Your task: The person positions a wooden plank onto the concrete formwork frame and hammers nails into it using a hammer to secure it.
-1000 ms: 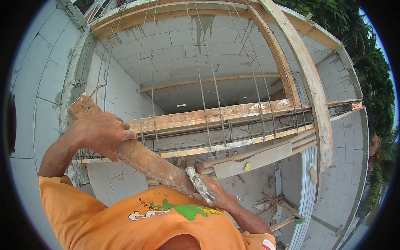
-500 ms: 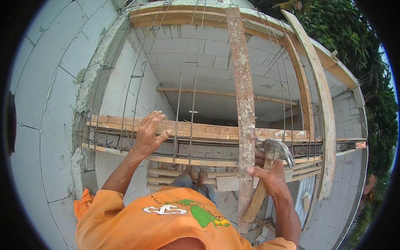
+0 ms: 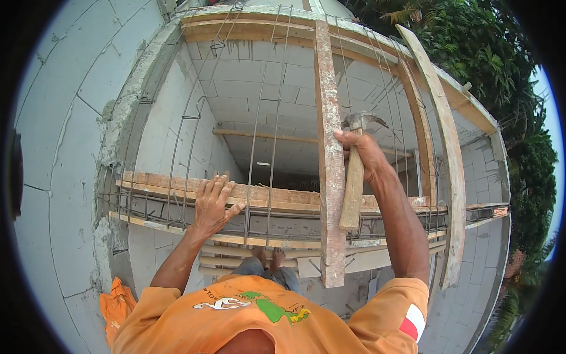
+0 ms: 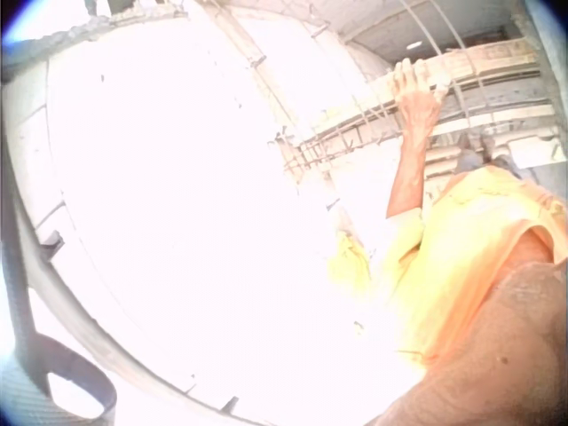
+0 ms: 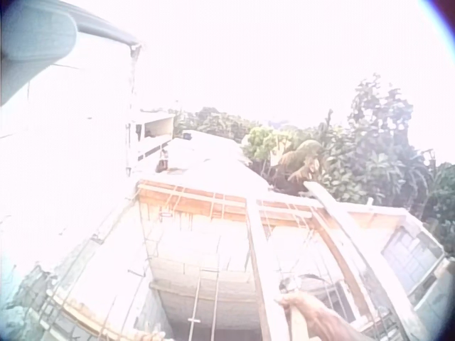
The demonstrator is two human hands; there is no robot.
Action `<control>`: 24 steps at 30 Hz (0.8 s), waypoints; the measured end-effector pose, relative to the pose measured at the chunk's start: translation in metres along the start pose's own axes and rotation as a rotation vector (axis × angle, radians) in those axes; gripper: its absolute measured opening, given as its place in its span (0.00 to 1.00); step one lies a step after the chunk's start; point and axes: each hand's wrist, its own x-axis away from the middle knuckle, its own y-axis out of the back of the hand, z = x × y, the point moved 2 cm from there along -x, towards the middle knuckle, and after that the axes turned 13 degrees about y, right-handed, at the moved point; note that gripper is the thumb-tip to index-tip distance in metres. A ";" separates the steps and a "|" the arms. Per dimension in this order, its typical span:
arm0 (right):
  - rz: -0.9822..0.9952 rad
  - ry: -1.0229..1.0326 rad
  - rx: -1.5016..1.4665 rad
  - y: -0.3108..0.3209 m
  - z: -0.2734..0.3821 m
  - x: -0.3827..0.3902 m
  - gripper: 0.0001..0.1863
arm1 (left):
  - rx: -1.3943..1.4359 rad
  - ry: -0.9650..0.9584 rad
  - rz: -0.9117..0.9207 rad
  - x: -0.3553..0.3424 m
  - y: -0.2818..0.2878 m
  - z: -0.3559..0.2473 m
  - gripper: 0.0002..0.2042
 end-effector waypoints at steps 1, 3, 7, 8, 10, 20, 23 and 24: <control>-0.005 -0.011 0.001 0.003 -0.002 -0.013 0.16 | -0.002 -0.009 0.003 -0.001 0.001 -0.002 0.33; 0.158 -0.028 -0.019 0.009 -0.014 -0.049 0.17 | 0.001 -0.018 0.016 -0.008 -0.004 -0.003 0.33; 0.200 -0.051 -0.040 -0.014 -0.005 -0.088 0.19 | -0.033 0.003 0.013 -0.011 0.002 -0.003 0.33; 0.204 -0.024 -0.013 -0.016 -0.006 -0.093 0.19 | -0.029 0.014 0.054 -0.004 0.001 -0.003 0.33; 0.214 0.010 0.019 -0.015 -0.005 -0.121 0.19 | -0.056 0.005 0.034 -0.014 -0.004 -0.001 0.33; 0.230 0.186 -0.008 -0.020 -0.015 -0.175 0.11 | -0.076 0.031 0.106 -0.013 -0.005 -0.004 0.37; 0.233 0.179 -0.024 -0.029 -0.020 -0.189 0.11 | -0.086 0.043 0.126 -0.013 -0.004 0.000 0.38; 0.264 0.132 -0.010 -0.007 -0.029 -0.217 0.11 | -0.079 0.038 0.130 -0.017 -0.007 -0.002 0.38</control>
